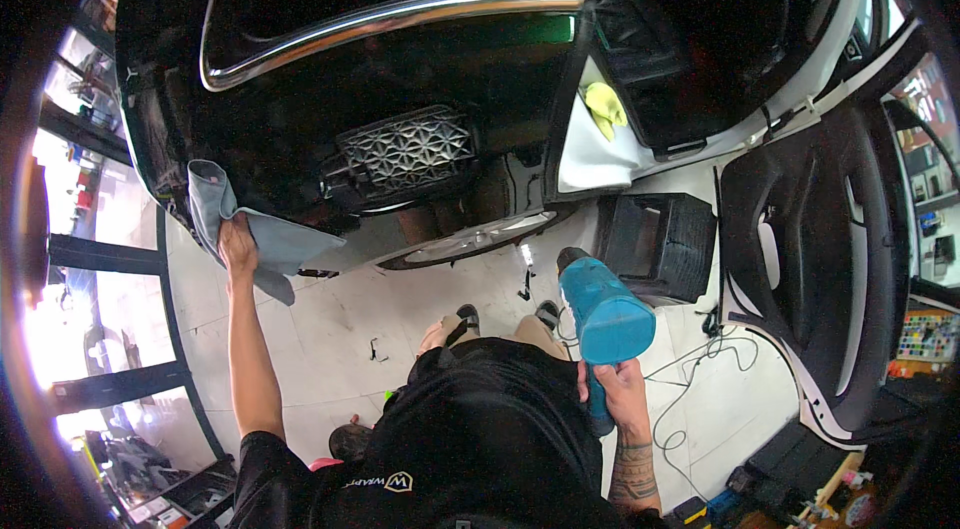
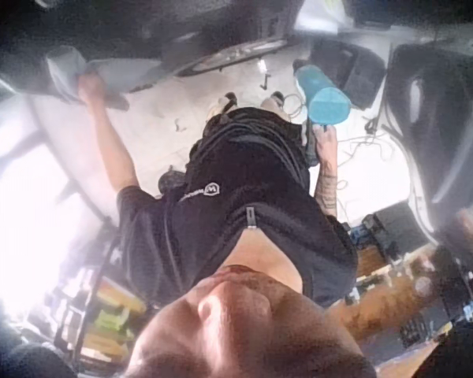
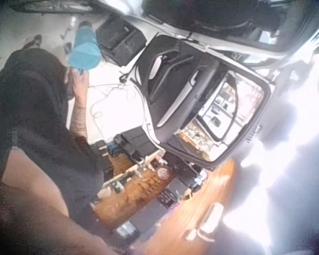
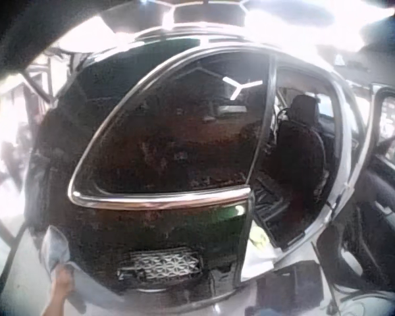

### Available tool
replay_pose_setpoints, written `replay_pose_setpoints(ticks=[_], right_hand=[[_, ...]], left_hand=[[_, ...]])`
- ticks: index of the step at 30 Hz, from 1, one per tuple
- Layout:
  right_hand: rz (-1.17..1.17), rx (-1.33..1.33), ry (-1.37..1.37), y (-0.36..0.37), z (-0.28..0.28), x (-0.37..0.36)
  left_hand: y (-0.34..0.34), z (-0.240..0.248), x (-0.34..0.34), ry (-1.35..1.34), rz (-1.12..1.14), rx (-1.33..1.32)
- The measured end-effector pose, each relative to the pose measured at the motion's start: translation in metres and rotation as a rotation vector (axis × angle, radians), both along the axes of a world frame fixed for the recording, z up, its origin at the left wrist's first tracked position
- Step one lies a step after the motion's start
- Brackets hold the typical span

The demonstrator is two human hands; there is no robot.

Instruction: The person applies a black vinyl wrap to the front fender of a white car. They use a squeegee to smooth the wrap, a knife to trim edges, and a heat gun to activate the adhesive and conform the material to the wheel arch and bumper contours.

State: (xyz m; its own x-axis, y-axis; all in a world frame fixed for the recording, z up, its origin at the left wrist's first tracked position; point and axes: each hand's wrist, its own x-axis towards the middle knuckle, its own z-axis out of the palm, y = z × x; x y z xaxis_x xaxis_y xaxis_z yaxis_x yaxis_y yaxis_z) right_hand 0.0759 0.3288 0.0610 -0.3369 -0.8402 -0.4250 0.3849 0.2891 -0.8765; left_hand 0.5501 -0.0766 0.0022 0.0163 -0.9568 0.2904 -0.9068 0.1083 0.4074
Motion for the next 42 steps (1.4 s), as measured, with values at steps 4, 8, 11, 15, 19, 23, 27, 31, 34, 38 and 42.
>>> replay_pose_setpoints(ticks=[4,8,11,15,19,23,27,31,34,38,42], right_hand=[[0.040,0.018,-0.007,-0.012,0.005,0.018],[0.128,0.112,0.018,-0.015,0.009,0.038],[0.212,0.156,0.036,-0.015,0.013,0.055],[0.289,0.202,0.047,-0.014,0.024,0.074],[0.279,0.223,0.034,-0.010,0.034,0.080],[0.175,0.352,-0.011,0.006,0.020,0.065],[-0.042,0.387,-0.034,0.015,0.005,0.048],[-0.166,0.420,-0.009,0.017,-0.011,0.015],[-0.167,0.467,0.036,0.017,-0.020,-0.011],[-0.132,0.478,0.042,0.015,-0.033,-0.045],[-0.068,0.481,0.038,0.011,-0.043,-0.079]], left_hand=[[0.012,-0.043,0.017,0.121,0.007,-0.172],[0.028,-0.072,0.001,0.256,0.055,-0.304],[0.034,-0.104,0.002,0.240,0.114,-0.316],[0.064,-0.141,-0.016,0.307,0.173,-0.383],[0.103,-0.138,-0.027,0.597,0.262,-0.242],[0.129,-0.113,-0.043,0.475,0.120,-0.246],[0.144,-0.017,-0.116,0.332,-0.577,0.366],[0.148,0.002,-0.171,0.074,-0.735,0.373],[0.143,0.008,-0.194,0.027,-0.620,0.402],[0.139,0.017,-0.206,-0.072,-0.477,0.381],[0.141,0.026,-0.210,-0.095,-0.383,0.373]])
